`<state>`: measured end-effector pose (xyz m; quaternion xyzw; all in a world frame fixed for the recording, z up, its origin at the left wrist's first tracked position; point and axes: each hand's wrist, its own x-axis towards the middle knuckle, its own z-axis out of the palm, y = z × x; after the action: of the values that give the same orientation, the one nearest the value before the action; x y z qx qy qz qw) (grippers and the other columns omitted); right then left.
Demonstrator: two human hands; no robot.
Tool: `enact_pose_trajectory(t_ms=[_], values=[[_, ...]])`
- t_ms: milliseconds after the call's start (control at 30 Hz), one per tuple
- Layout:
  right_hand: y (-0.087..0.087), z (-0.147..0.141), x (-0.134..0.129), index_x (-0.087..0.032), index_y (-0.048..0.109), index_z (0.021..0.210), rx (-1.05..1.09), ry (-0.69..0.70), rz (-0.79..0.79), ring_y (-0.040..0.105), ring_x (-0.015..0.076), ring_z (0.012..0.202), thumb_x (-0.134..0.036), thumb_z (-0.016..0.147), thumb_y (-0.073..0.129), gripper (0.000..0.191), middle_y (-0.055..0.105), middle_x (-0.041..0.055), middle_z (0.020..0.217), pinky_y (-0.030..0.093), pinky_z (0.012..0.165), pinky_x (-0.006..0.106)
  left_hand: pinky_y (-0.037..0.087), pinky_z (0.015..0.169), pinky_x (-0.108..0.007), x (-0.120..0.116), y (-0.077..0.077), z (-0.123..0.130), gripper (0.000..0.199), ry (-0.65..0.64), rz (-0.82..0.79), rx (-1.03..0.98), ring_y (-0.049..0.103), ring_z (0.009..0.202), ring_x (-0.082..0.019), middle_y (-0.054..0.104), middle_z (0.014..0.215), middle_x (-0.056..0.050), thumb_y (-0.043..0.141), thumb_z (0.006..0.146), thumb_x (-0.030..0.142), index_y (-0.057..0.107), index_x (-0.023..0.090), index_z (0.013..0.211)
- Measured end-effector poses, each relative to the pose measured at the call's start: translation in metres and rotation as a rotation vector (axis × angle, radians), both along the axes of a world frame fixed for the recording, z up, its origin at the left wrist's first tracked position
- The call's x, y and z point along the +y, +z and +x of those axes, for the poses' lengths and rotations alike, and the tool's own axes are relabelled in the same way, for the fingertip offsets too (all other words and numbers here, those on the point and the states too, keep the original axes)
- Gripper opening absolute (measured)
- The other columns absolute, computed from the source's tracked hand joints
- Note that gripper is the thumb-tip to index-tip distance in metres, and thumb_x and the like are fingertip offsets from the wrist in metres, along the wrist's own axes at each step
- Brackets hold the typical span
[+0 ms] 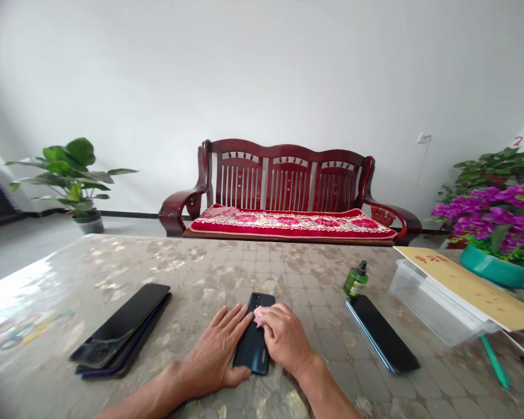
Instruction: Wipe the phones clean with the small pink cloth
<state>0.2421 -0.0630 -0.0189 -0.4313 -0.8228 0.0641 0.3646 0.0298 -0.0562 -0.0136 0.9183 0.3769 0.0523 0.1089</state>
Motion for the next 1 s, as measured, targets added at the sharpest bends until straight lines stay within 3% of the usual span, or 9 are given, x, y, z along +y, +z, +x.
enact_pose_trajectory(t_ms=[233,500,733,1000], values=[[-0.001,0.0,0.02,-0.022,0.069,0.095,0.009,-0.126,-0.028,0.063,0.0209,0.099,0.0,0.086,0.044,0.035,0.072,0.0051,0.102,0.051,0.091,0.038,0.013,0.119,-0.055,0.001,-0.001,-0.001,0.099,-0.002,-0.018,-0.009,0.019,0.147,-0.036,0.024,0.159,-0.017,0.07,0.071,0.05,0.029,0.013,0.153],[0.006,-0.002,-0.01,-0.021,0.065,0.086,-0.05,-0.048,-0.068,0.058,0.0209,0.092,0.007,0.077,0.042,0.037,0.067,0.0042,0.093,0.049,0.082,0.034,0.014,0.119,-0.055,0.0,-0.006,-0.002,0.099,-0.014,-0.007,-0.038,0.019,0.147,-0.036,0.022,0.159,-0.017,0.071,0.07,0.048,0.028,0.015,0.153],[0.012,-0.003,0.02,-0.021,0.069,0.089,-0.027,-0.133,-0.149,0.061,0.0209,0.094,0.0,0.083,0.047,0.031,0.07,0.005,0.096,0.049,0.087,0.035,0.014,0.119,-0.056,0.0,-0.006,0.0,0.099,-0.002,-0.001,-0.053,0.02,0.146,-0.037,0.025,0.158,-0.019,0.07,0.071,0.049,0.029,0.012,0.152],[0.021,0.01,0.001,-0.026,0.077,0.096,0.073,0.084,-0.369,0.065,0.0209,0.103,-0.016,0.086,0.057,0.024,0.074,0.0057,0.106,0.049,0.094,0.038,0.014,0.118,-0.056,0.0,-0.006,-0.001,0.096,0.001,-0.002,-0.087,0.022,0.145,-0.038,0.028,0.157,-0.019,0.069,0.072,0.052,0.031,0.014,0.152]])
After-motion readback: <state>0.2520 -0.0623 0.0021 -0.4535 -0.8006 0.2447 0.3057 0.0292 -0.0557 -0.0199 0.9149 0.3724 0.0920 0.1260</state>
